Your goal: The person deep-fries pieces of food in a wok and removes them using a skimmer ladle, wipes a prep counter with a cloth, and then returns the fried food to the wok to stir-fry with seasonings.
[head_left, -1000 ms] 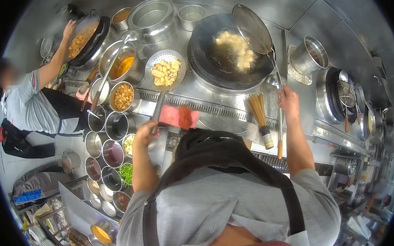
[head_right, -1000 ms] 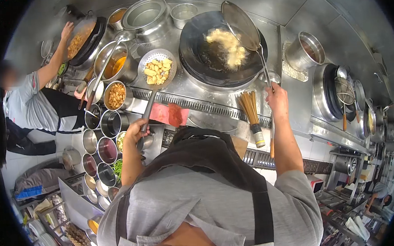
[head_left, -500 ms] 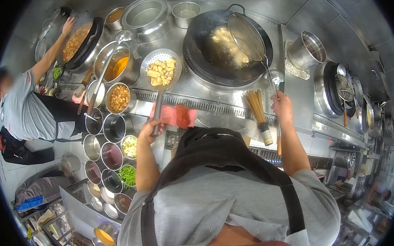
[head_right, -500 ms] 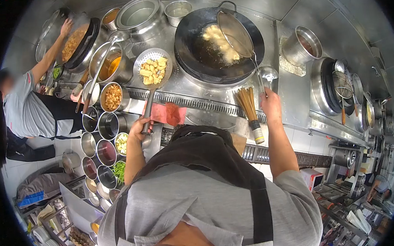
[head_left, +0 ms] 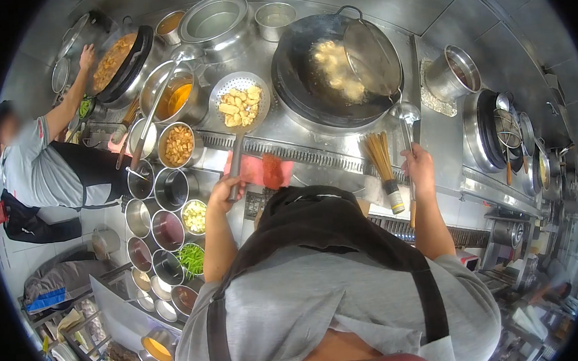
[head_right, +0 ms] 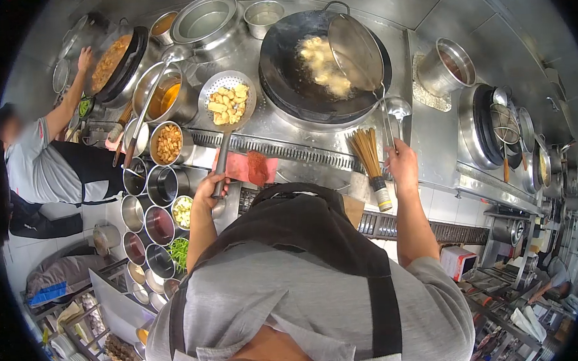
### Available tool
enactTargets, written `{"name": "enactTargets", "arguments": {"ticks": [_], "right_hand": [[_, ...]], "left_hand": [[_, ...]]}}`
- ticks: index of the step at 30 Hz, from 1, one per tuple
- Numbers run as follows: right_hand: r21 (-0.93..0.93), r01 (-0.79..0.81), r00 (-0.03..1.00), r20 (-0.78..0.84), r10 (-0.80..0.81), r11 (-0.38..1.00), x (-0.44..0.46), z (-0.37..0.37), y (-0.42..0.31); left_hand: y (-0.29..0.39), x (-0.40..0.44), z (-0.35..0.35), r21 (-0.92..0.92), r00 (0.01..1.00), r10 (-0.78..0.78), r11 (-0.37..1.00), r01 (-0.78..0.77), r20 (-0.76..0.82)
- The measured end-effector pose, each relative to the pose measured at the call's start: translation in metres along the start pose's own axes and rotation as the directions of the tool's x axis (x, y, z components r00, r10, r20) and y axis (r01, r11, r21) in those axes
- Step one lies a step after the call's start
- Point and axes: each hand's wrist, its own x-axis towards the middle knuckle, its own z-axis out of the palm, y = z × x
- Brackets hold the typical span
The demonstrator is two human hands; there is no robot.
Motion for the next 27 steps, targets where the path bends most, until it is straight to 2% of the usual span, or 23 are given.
{"name": "enactTargets", "arguments": {"ticks": [1, 3, 7, 9, 12, 13, 17, 19, 20, 23, 27], "right_hand": [[0.0, -0.001, 1.0, -0.002, 0.001, 1.0, -0.003, 0.001, 0.003], [-0.142, -0.034, 0.999, 0.019, 0.037, 0.989, -0.007, 0.005, 0.012], [-0.212, -0.033, 0.999, 0.027, 0.039, 0.977, -0.003, 0.013, 0.013], [-0.024, -0.02, 0.998, -0.056, 0.019, 1.0, -0.006, 0.01, -0.001], [0.014, 0.024, 0.993, -0.114, -0.023, 1.0, -0.01, 0.003, -0.001], [-0.021, -0.022, 0.999, -0.033, 0.021, 1.0, -0.01, -0.005, -0.003], [0.019, -0.061, 0.994, 0.09, 0.059, 0.998, -0.009, -0.01, 0.003], [-0.126, -0.093, 0.98, 0.164, 0.113, 0.988, -0.003, -0.006, 0.001], [-0.122, -0.096, 0.979, 0.165, 0.116, 0.988, 0.001, -0.001, 0.003], [0.105, -0.045, 0.99, 0.14, 0.03, 0.993, 0.009, 0.022, 0.011], [0.157, -0.053, 0.993, 0.11, 0.036, 0.986, 0.009, 0.021, 0.007]], "left_hand": [[-0.001, 0.0, -0.001, 0.0, 1.0, 0.003, 1.0, -0.003, -0.001], [0.001, 0.001, 0.0, 0.005, 1.0, -0.004, 1.0, 0.004, 0.023], [0.006, -0.005, 0.005, 0.015, 0.999, -0.016, 1.0, 0.015, 0.042], [0.005, -0.003, 0.004, 0.014, 0.999, -0.017, 1.0, 0.017, 0.032], [0.003, -0.002, 0.001, 0.009, 0.999, -0.023, 1.0, 0.022, 0.023], [0.003, -0.001, 0.001, 0.007, 0.999, -0.024, 1.0, 0.024, 0.027], [0.002, 0.0, 0.0, 0.016, 0.999, -0.02, 1.0, 0.02, 0.028], [0.002, 0.001, -0.001, 0.015, 1.0, -0.02, 1.0, 0.02, 0.012], [0.002, 0.001, 0.0, 0.02, 1.0, -0.022, 1.0, 0.021, 0.01], [0.002, 0.0, -0.001, 0.026, 1.0, -0.02, 0.999, 0.02, -0.006], [0.001, 0.0, -0.003, 0.017, 1.0, -0.011, 1.0, 0.011, 0.006]]}}
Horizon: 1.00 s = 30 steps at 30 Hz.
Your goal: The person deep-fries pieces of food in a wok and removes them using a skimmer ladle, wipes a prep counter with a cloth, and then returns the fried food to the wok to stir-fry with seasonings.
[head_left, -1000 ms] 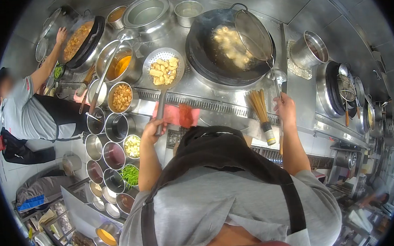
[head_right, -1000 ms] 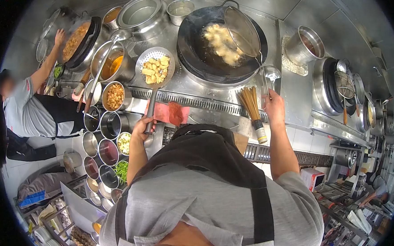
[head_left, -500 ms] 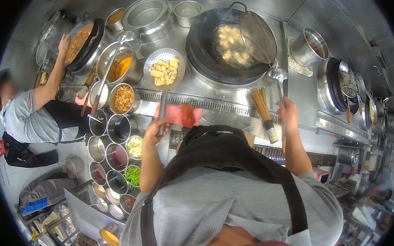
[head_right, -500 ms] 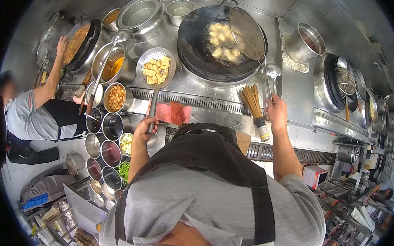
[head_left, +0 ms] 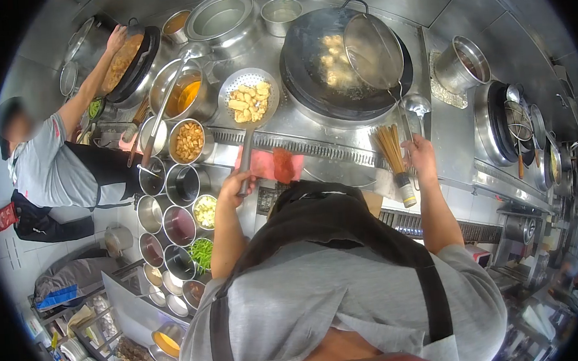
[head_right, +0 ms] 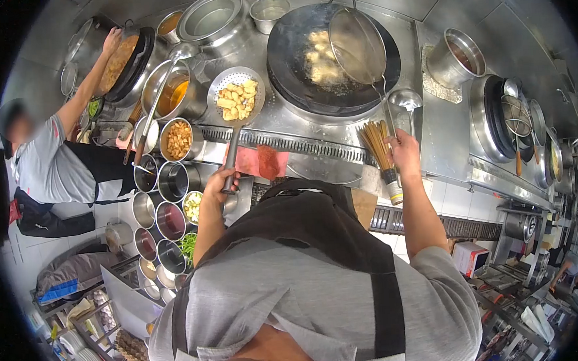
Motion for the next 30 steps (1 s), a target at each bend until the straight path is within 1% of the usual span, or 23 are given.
{"name": "enactTargets", "arguments": {"ticks": [2, 3, 5, 6, 8, 9, 11, 12, 14, 15, 17, 18, 20, 24, 26, 27, 29, 30], "right_hand": [[-0.061, -0.013, 1.0, -0.01, 0.012, 0.998, -0.001, -0.005, -0.001], [-0.061, -0.015, 1.0, -0.012, 0.014, 0.998, -0.001, -0.005, 0.0], [-0.144, -0.05, 0.998, 0.041, 0.056, 0.988, 0.001, -0.002, 0.001], [-0.145, -0.048, 0.998, 0.042, 0.054, 0.988, 0.002, 0.003, 0.0], [0.043, -0.057, 0.996, 0.069, 0.054, 0.997, 0.003, 0.015, -0.004], [0.044, -0.056, 0.996, 0.071, 0.052, 0.997, 0.004, 0.017, -0.005], [0.139, -0.042, 0.999, 0.04, 0.037, 0.989, 0.006, 0.023, -0.007], [0.143, -0.042, 0.998, 0.041, 0.036, 0.989, 0.005, 0.022, -0.008], [-0.052, 0.047, 0.999, 0.012, -0.047, 0.998, 0.0, 0.016, -0.009], [-0.053, 0.049, 0.999, 0.013, -0.049, 0.997, -0.003, 0.016, -0.008], [-0.103, 0.006, 1.0, 0.028, -0.003, 0.995, -0.008, 0.013, -0.007], [-0.106, 0.011, 1.0, 0.03, -0.007, 0.994, -0.01, 0.013, -0.008], [0.046, -0.08, 0.993, 0.095, 0.075, 0.996, -0.014, 0.018, -0.013], [0.0, -0.064, 0.987, 0.149, 0.063, 0.998, -0.012, 0.028, -0.026], [-0.023, 0.06, 0.991, 0.12, -0.057, 0.998, 0.005, 0.037, -0.023], [-0.021, 0.061, 0.991, 0.12, -0.058, 0.998, 0.013, 0.039, -0.026], [-0.205, 0.195, 0.98, 0.073, -0.184, 0.959, 0.026, 0.041, -0.033], [-0.203, 0.2, 0.979, 0.071, -0.19, 0.958, 0.027, 0.04, -0.035]], "left_hand": [[-0.001, -0.001, 0.001, -0.002, 1.0, -0.001, 1.0, 0.001, 0.005], [-0.001, -0.001, 0.001, 0.008, 1.0, -0.003, 1.0, 0.003, -0.008], [0.0, -0.002, 0.004, 0.018, 1.0, -0.004, 1.0, 0.004, -0.02], [0.0, -0.004, 0.006, 0.011, 0.999, -0.003, 1.0, 0.003, -0.032], [-0.003, -0.005, 0.007, 0.004, 0.999, -0.002, 1.0, 0.002, -0.049], [-0.004, -0.004, 0.007, 0.009, 0.999, 0.0, 1.0, 0.0, -0.035], [-0.002, -0.002, 0.006, 0.019, 1.0, 0.006, 1.0, -0.006, -0.024], [-0.002, -0.002, 0.006, 0.007, 1.0, 0.008, 1.0, -0.008, -0.013], [-0.001, -0.004, 0.006, -0.008, 1.0, 0.011, 1.0, -0.011, -0.004], [0.0, -0.005, 0.007, -0.007, 1.0, 0.01, 1.0, -0.01, -0.017], [0.0, -0.007, 0.01, -0.009, 0.999, 0.009, 1.0, -0.01, -0.041], [0.0, -0.006, 0.011, -0.013, 0.999, 0.012, 1.0, -0.013, -0.041], [-0.001, -0.007, 0.011, -0.012, 0.999, 0.008, 1.0, -0.008, -0.052], [-0.001, -0.005, 0.01, -0.013, 0.999, 0.008, 1.0, -0.008, -0.047], [0.0, -0.004, 0.009, -0.004, 1.0, 0.0, 1.0, 0.0, -0.031], [-0.001, -0.002, 0.007, -0.002, 0.999, 0.002, 1.0, -0.002, -0.032], [0.0, -0.001, 0.006, 0.003, 1.0, -0.009, 1.0, 0.009, -0.016], [0.001, -0.002, 0.007, 0.004, 1.0, -0.002, 1.0, 0.002, -0.016]]}}
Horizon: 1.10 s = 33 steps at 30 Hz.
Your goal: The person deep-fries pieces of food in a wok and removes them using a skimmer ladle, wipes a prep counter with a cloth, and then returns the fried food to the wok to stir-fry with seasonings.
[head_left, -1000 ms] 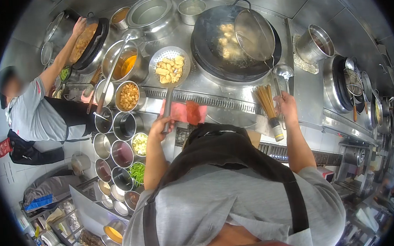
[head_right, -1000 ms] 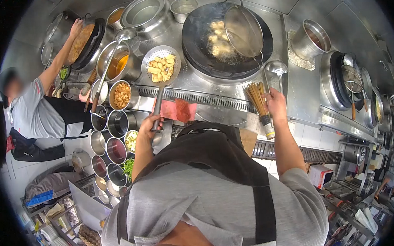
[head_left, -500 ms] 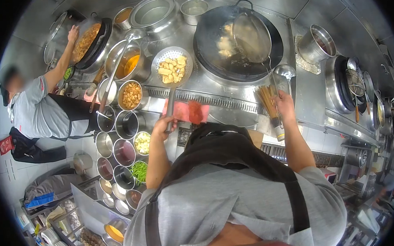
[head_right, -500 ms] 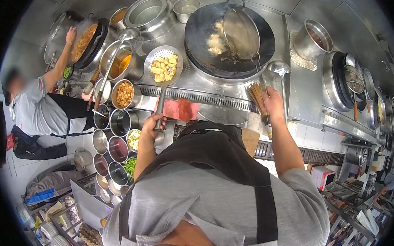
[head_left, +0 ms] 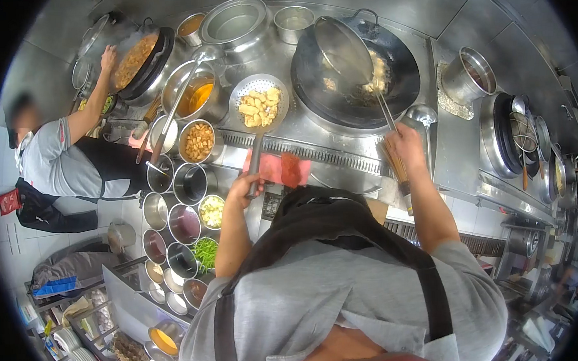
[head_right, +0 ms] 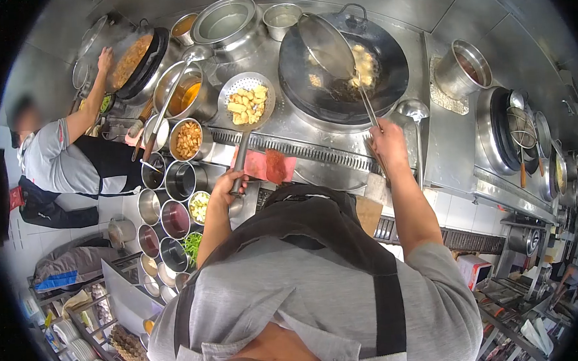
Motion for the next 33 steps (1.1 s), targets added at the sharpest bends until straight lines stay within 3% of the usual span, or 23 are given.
{"name": "enactTargets", "arguments": {"ticks": [3, 6, 7, 9, 13, 15, 17, 21, 24, 33], "right_hand": [[-0.065, 0.154, 0.981, -0.108, -0.161, 0.986, -0.005, -0.005, 0.0], [-0.023, -0.043, 0.996, -0.085, 0.041, 0.999, -0.02, -0.003, -0.001], [-0.029, -0.036, 0.996, -0.085, 0.033, 0.999, -0.022, 0.0, -0.001], [0.202, -0.204, 0.978, 0.001, 0.208, 0.958, -0.021, 0.016, 0.01], [0.11, -0.159, 0.967, -0.183, 0.177, 0.981, -0.012, 0.036, 0.0], [0.058, -0.188, 0.974, -0.121, 0.194, 0.981, -0.011, 0.032, -0.009], [0.14, -0.242, 0.957, -0.129, 0.26, 0.96, -0.007, 0.032, -0.012], [0.214, -0.209, 0.965, -0.115, 0.237, 0.954, 0.019, 0.03, -0.025], [0.501, -0.235, 0.971, 0.078, 0.228, 0.833, 0.051, 0.033, -0.025], [0.624, -0.241, 0.969, 0.203, 0.143, 0.744, 0.029, 0.046, -0.045]], "left_hand": [[-0.001, -0.004, 0.002, -0.025, 1.0, 0.015, 1.0, -0.015, -0.023], [-0.003, -0.006, 0.0, -0.03, 0.999, 0.039, 0.999, -0.039, -0.002], [-0.004, -0.005, -0.001, -0.035, 0.999, 0.036, 0.999, -0.036, -0.008], [-0.005, -0.004, 0.0, -0.036, 0.999, 0.038, 0.999, -0.038, -0.006], [-0.003, -0.006, 0.001, -0.04, 1.0, 0.013, 0.999, -0.014, -0.028], [-0.002, -0.007, 0.001, -0.03, 1.0, 0.016, 0.999, -0.017, -0.019], [-0.002, -0.007, 0.001, -0.025, 0.999, 0.033, 0.999, -0.034, -0.012], [-0.003, -0.007, 0.004, -0.035, 1.0, 0.02, 0.999, -0.02, -0.008], [0.002, -0.006, 0.004, -0.057, 1.0, 0.027, 0.998, -0.027, -0.005], [0.013, -0.029, 0.022, -0.054, 0.997, 0.07, 0.996, -0.071, -0.036]]}}
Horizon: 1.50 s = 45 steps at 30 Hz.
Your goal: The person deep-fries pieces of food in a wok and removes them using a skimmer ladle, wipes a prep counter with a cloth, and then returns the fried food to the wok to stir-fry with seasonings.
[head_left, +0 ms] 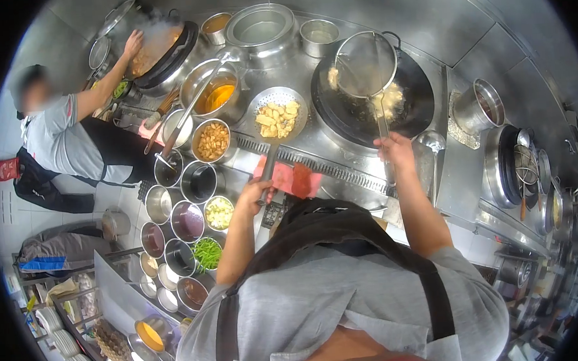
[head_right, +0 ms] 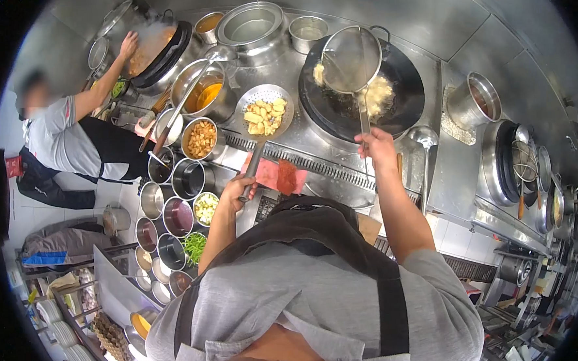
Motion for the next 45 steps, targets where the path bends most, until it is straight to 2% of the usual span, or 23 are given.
{"name": "enactTargets", "arguments": {"ticks": [4, 10, 14, 16, 17, 19, 23, 25, 26, 29, 30, 32, 33, 35, 36, 37, 38, 39, 40, 41, 42, 44, 45], "right_hand": [[-0.048, -0.038, 0.999, 0.012, 0.038, 0.998, -0.042, -0.002, 0.006], [-0.017, -0.092, 0.993, 0.068, 0.093, 0.996, -0.078, -0.005, -0.005], [-0.163, -0.009, 0.994, 0.105, 0.026, 0.987, -0.079, 0.0, -0.024], [-0.346, 0.072, 0.983, 0.186, -0.007, 0.935, -0.073, -0.001, -0.028], [-0.345, 0.071, 0.983, 0.184, -0.007, 0.936, -0.073, -0.001, -0.027], [-0.299, 0.161, 0.986, 0.019, -0.163, 0.941, -0.073, 0.0, -0.025], [-0.293, 0.219, 0.965, -0.074, -0.251, 0.931, -0.056, -0.044, -0.027], [-0.595, 0.151, 0.91, -0.229, -0.347, 0.789, -0.049, -0.072, -0.032], [-0.603, 0.15, 0.902, -0.24, -0.358, 0.783, -0.048, -0.082, -0.033], [-0.734, -0.02, 0.868, -0.349, -0.352, 0.679, -0.044, -0.106, -0.026], [-0.737, -0.021, 0.862, -0.355, -0.361, 0.676, -0.04, -0.111, -0.016], [-0.597, -0.027, 0.932, -0.306, -0.196, 0.802, -0.031, -0.118, 0.007], [-0.598, -0.027, 0.929, -0.311, -0.201, 0.801, -0.026, -0.115, 0.015], [-0.279, -0.027, 0.971, -0.237, -0.042, 0.96, -0.01, -0.099, 0.03], [-0.278, -0.023, 0.969, -0.243, -0.047, 0.96, -0.003, -0.091, 0.034], [-0.141, -0.043, 0.976, -0.218, 0.011, 0.989, 0.006, -0.082, 0.036], [-0.001, -0.066, 0.981, -0.183, 0.064, 0.998, 0.012, -0.074, 0.036], [0.004, -0.063, 0.98, -0.188, 0.062, 0.998, 0.016, -0.066, 0.031], [0.032, -0.045, 0.987, -0.154, 0.049, 0.998, 0.019, -0.059, 0.024], [0.059, -0.029, 0.992, -0.119, 0.036, 0.998, 0.019, -0.055, 0.017], [0.062, -0.032, 0.992, -0.12, 0.04, 0.998, 0.016, -0.054, 0.01], [-0.048, 0.027, 0.998, -0.061, -0.03, 0.998, 0.007, -0.052, -0.002], [-0.05, 0.023, 0.998, -0.056, -0.026, 0.998, 0.004, -0.054, -0.004]], "left_hand": [[-0.012, -0.02, 0.001, -0.067, 0.999, 0.029, 0.997, -0.027, 0.031], [-0.015, -0.051, 0.008, 0.012, 0.999, 0.029, 0.999, -0.029, 0.018], [-0.003, -0.062, 0.014, 0.129, 1.0, 0.016, 0.991, -0.018, 0.012], [-0.003, -0.059, 0.015, 0.133, 1.0, 0.013, 0.991, -0.015, 0.017], [-0.002, -0.058, 0.015, 0.133, 1.0, 0.016, 0.991, -0.019, 0.021], [-0.004, -0.052, 0.013, 0.106, 0.999, 0.017, 0.994, -0.021, 0.037], [-0.001, -0.054, 0.013, 0.011, 0.996, 0.041, 0.999, -0.042, 0.074], [0.0, -0.053, 0.007, 0.011, 0.997, 0.049, 0.999, -0.05, 0.059], [0.001, -0.052, 0.003, 0.015, 0.998, 0.05, 0.999, -0.05, 0.039], [0.004, -0.038, -0.009, 0.025, 0.998, 0.057, 0.998, -0.057, 0.02], [0.005, -0.031, -0.014, 0.026, 0.998, 0.057, 0.998, -0.057, 0.01], [0.007, -0.015, -0.022, 0.077, 0.998, 0.063, 0.995, -0.064, 0.01], [0.008, -0.008, -0.027, 0.129, 0.998, 0.065, 0.99, -0.064, -0.001], [0.009, 0.003, -0.035, 0.196, 0.998, 0.052, 0.98, -0.045, -0.03], [0.009, 0.01, -0.041, 0.261, 0.997, 0.041, 0.965, -0.022, -0.068], [0.009, 0.019, -0.05, 0.451, 0.989, 0.038, 0.892, 0.031, -0.142], [0.003, 0.027, -0.053, 0.457, 0.99, 0.042, 0.889, 0.026, -0.137], [-0.004, 0.029, -0.055, 0.85, 0.803, 0.582, 0.481, -0.213, -0.128], [-0.009, 0.033, -0.058, 0.983, 0.42, 0.892, -0.114, -0.143, 0.164], [0.007, 0.019, -0.037, 0.978, 0.487, 0.871, 0.049, -0.204, 0.058], [0.011, 0.018, -0.025, 0.978, 0.489, 0.87, 0.047, -0.202, 0.059], [0.011, 0.019, -0.007, 0.926, 0.693, 0.719, 0.225, -0.305, 0.054], [0.0, 0.027, 0.0, 0.921, 0.728, 0.684, 0.262, -0.289, 0.034]]}}
